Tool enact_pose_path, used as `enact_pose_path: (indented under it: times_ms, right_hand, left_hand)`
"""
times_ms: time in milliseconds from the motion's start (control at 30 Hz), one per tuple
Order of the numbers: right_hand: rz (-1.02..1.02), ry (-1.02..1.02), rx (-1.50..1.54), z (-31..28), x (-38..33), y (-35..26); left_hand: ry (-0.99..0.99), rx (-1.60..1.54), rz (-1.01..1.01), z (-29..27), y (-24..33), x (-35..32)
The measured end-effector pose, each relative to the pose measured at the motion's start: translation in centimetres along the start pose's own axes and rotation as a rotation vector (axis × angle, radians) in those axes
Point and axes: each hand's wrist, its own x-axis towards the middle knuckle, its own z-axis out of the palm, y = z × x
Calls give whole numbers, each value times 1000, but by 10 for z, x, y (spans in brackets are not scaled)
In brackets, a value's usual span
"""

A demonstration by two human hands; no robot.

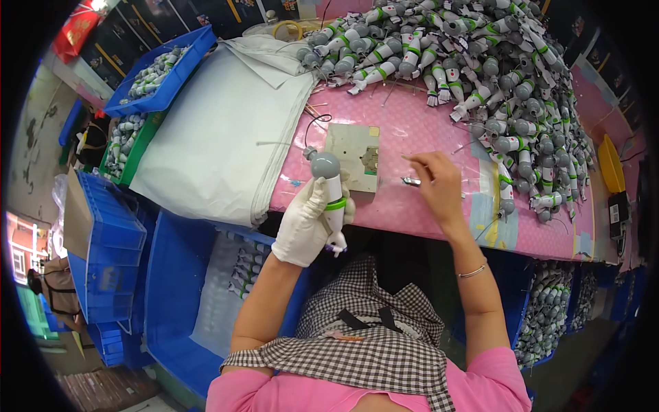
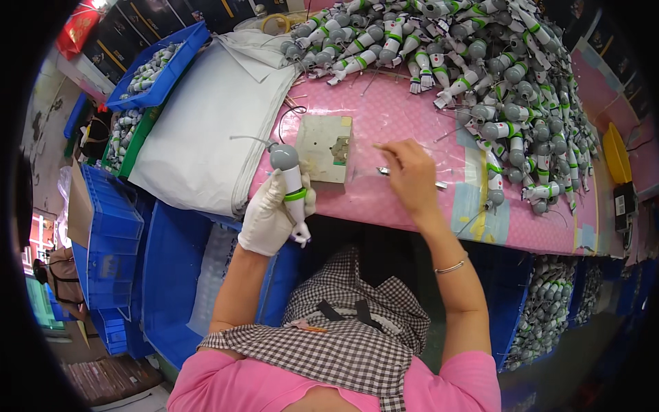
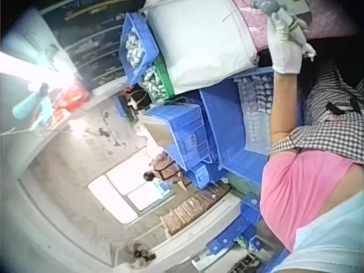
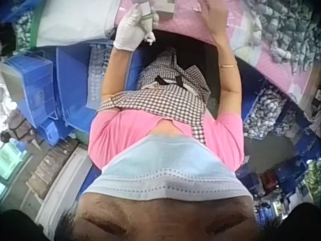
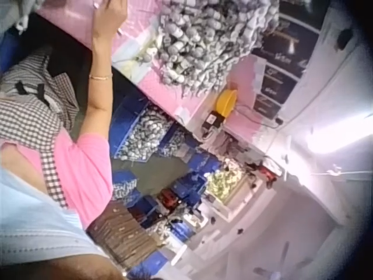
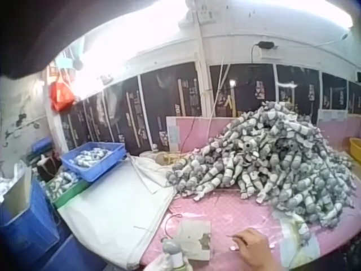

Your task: Assembling small plastic character toy figures at a factory workbench.

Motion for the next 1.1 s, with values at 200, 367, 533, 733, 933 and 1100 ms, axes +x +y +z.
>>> enact_pose_path:
  times_ms: [200, 367, 533, 733, 933, 1100]
  right_hand:
    - [-55, -11, -436, -16, -6, 43]
    - [103, -5, -26, -14, -2, -11]
    - [754, -584, 500, -10, 15, -38]
    - [763, -96, 1346, 17, 19, -35]
    - [654, 20, 1380, 1, 13, -53]
    - [644, -52, 1328, -5, 5, -45]
  left_hand:
    - [-237, -478, -85, -3, 10, 10]
    - [-432, -918, -327, -1, -3, 19]
    - [-415, -801, -370, 3, -16, 14]
    - [-561, -847, -453, 10, -24, 15]
    - [-196, -760, -546, 20, -15, 5]
    - [-217, -758, -595, 13, -28, -1]
